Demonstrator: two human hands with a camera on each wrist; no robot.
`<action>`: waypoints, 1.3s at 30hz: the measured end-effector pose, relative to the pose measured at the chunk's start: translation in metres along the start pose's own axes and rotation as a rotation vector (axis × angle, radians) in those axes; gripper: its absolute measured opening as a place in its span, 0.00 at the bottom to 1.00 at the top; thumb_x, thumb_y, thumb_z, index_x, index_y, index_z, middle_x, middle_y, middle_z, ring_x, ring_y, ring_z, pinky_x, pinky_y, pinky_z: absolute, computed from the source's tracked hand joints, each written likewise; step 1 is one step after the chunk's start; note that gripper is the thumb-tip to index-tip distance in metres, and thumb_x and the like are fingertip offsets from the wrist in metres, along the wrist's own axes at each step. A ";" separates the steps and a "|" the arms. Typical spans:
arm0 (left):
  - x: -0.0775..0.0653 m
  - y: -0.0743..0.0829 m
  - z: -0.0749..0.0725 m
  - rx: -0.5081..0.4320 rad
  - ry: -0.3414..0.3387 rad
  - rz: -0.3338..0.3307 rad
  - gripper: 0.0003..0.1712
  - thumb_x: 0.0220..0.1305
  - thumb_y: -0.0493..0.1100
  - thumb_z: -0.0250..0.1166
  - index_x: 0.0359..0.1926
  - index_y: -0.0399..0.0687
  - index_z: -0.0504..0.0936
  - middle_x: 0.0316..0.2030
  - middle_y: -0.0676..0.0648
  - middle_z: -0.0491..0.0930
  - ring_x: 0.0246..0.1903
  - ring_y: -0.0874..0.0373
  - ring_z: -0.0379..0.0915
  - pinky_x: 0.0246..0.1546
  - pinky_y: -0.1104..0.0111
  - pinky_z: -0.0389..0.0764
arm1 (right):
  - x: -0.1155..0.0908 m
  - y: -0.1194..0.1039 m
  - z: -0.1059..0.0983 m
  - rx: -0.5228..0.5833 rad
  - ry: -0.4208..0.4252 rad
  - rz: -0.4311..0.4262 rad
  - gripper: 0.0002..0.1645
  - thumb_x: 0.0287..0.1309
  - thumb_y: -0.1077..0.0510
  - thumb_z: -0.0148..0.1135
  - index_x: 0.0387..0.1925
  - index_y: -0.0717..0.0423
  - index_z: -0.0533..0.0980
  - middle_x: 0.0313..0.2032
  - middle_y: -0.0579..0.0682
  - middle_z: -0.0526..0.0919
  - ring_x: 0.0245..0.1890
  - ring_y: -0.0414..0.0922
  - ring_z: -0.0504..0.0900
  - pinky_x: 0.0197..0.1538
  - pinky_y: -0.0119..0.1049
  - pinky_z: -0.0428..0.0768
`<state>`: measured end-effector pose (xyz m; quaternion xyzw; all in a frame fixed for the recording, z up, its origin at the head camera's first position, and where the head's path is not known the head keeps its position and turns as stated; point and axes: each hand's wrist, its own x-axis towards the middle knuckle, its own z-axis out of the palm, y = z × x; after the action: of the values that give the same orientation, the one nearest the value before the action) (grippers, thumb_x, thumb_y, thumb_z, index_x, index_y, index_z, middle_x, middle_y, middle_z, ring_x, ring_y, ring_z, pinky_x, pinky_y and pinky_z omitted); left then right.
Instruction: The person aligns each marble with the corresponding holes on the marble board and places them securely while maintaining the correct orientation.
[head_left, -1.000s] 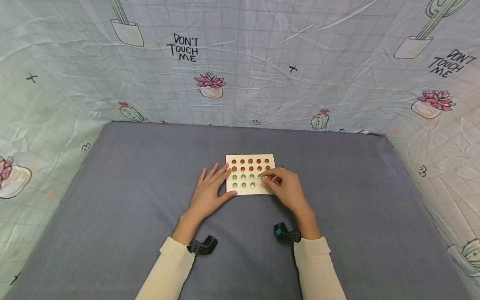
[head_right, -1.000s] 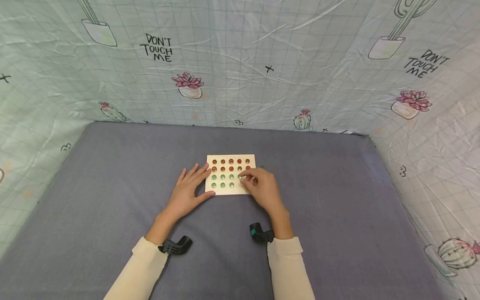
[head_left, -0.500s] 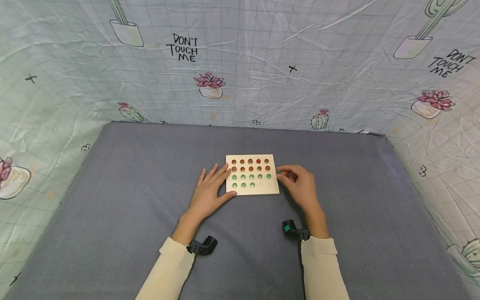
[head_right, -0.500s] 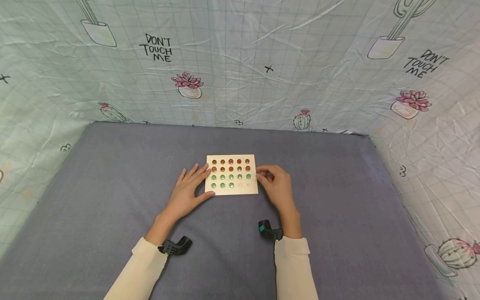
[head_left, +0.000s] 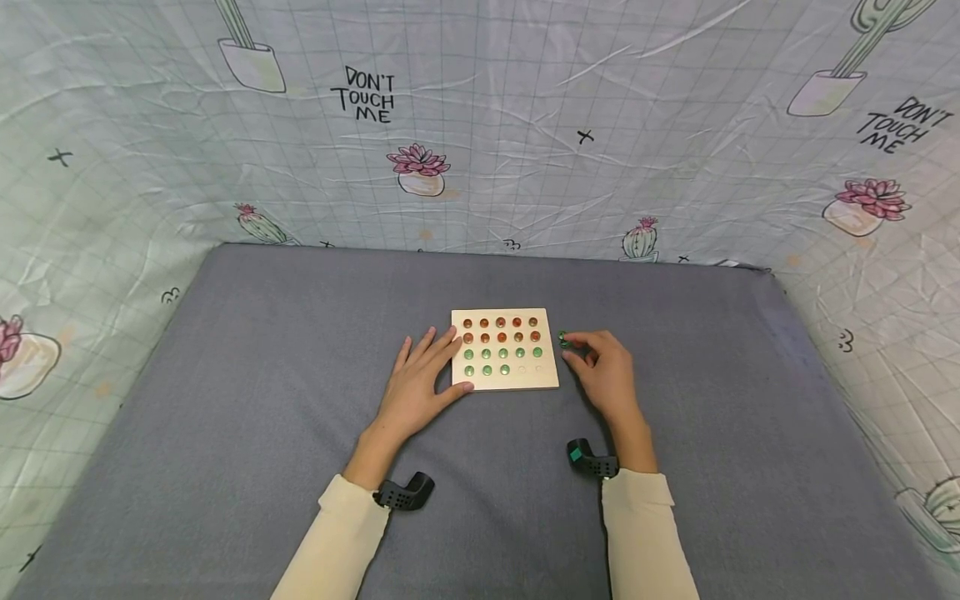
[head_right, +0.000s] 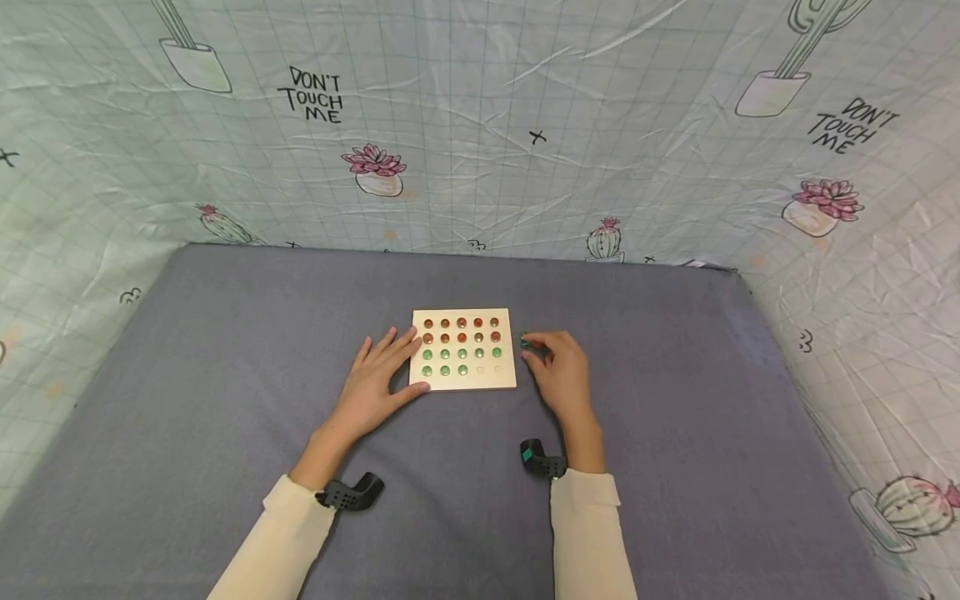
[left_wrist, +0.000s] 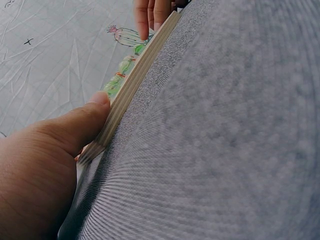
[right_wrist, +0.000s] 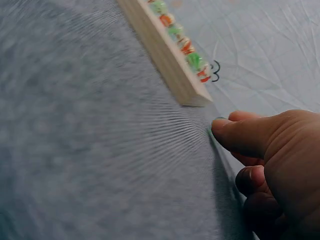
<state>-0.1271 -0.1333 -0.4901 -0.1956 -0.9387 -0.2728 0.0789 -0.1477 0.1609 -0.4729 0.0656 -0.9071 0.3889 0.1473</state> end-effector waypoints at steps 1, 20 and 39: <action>0.000 0.000 0.000 0.001 0.000 0.001 0.43 0.59 0.64 0.63 0.71 0.51 0.64 0.70 0.51 0.59 0.71 0.49 0.46 0.71 0.50 0.38 | 0.000 0.001 0.001 -0.007 -0.004 0.002 0.14 0.52 0.63 0.71 0.43 0.55 0.84 0.36 0.51 0.79 0.22 0.43 0.67 0.24 0.34 0.65; -0.001 0.002 -0.001 0.000 0.002 -0.002 0.42 0.60 0.63 0.63 0.70 0.50 0.65 0.70 0.49 0.60 0.71 0.48 0.47 0.71 0.50 0.39 | -0.001 0.001 0.003 -0.022 -0.005 -0.001 0.12 0.52 0.63 0.71 0.41 0.57 0.84 0.34 0.53 0.79 0.22 0.44 0.67 0.24 0.35 0.65; 0.000 0.002 0.000 0.001 0.005 -0.003 0.42 0.59 0.62 0.64 0.70 0.50 0.65 0.70 0.49 0.60 0.71 0.48 0.47 0.71 0.50 0.38 | -0.001 0.001 0.003 -0.040 -0.017 0.028 0.10 0.53 0.62 0.71 0.39 0.58 0.84 0.32 0.52 0.78 0.22 0.44 0.67 0.25 0.36 0.64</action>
<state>-0.1258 -0.1320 -0.4891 -0.1934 -0.9390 -0.2727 0.0810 -0.1474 0.1595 -0.4760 0.0531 -0.9166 0.3723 0.1353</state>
